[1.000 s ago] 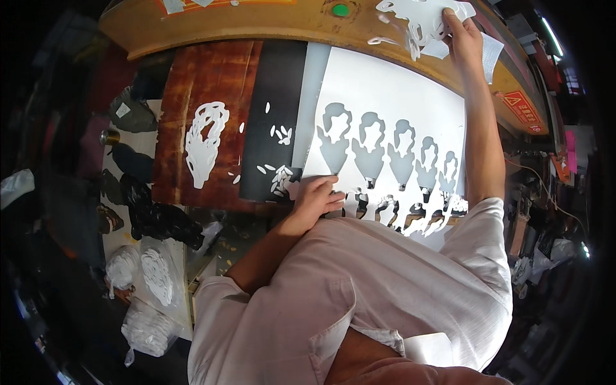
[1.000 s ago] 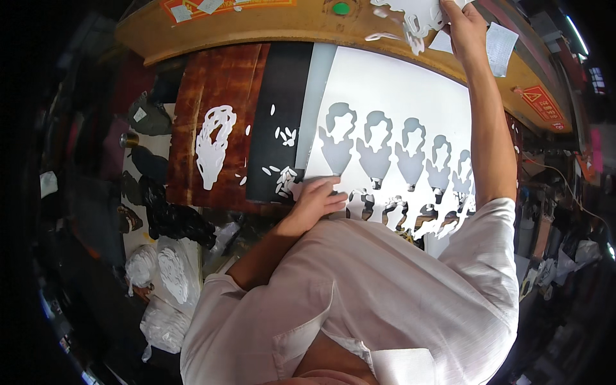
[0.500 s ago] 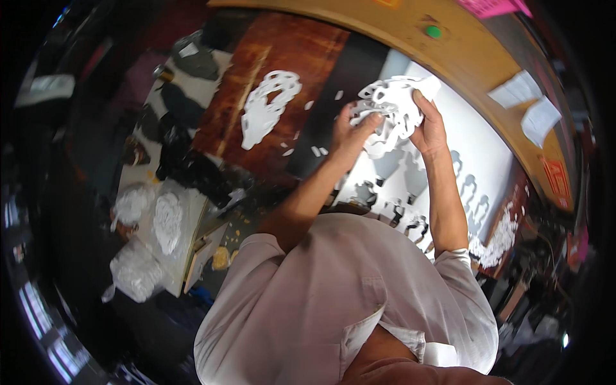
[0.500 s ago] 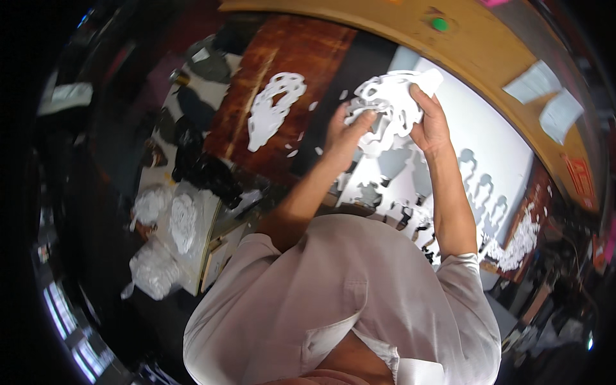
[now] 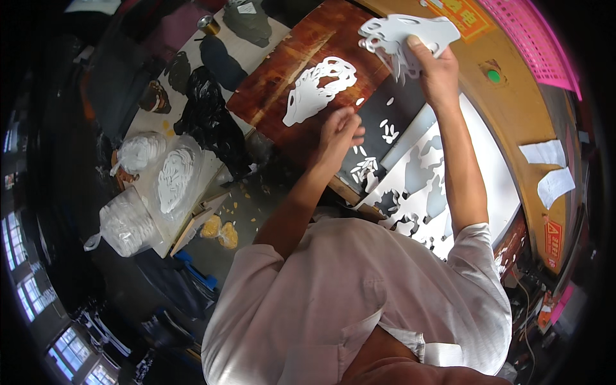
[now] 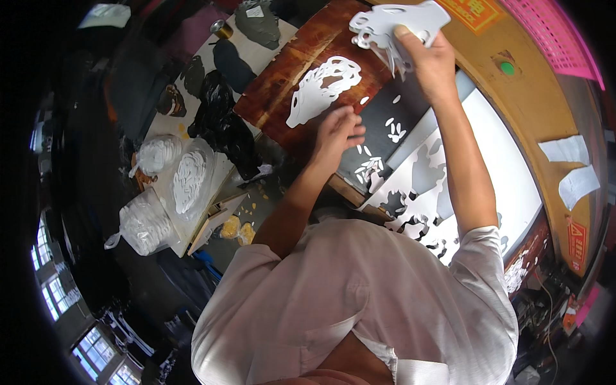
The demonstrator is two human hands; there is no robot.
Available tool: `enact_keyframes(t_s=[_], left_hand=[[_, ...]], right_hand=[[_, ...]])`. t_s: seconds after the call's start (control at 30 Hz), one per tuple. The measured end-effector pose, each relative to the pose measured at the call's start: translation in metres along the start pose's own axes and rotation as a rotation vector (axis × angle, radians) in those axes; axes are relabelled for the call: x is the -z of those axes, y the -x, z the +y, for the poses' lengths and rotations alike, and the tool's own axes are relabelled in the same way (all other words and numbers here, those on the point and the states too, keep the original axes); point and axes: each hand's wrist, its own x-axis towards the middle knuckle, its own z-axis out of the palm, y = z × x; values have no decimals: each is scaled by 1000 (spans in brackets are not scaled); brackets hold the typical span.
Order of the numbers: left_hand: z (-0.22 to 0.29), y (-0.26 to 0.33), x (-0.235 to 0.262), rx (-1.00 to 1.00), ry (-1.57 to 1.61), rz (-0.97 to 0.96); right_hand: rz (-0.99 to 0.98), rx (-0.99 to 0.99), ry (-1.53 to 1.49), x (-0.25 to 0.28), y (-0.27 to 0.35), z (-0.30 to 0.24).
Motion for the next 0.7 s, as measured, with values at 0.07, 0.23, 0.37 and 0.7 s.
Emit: enact_keyframes(t_s=[0.07,0.23,0.37,0.7], left_hand=[[-10,13,15,19,-33,19],[-39,50,65,-174,-56,356],[-27,32,115,-531,-647,707],[24,-69,95,-82,-1255,521]], right_hand=[[-134,125,346,-21,-2,14],[-745,299,814,-101,27,95],[-832,283,1038,-100,44,130],[-881,-323,1086,-41,-79,170]])
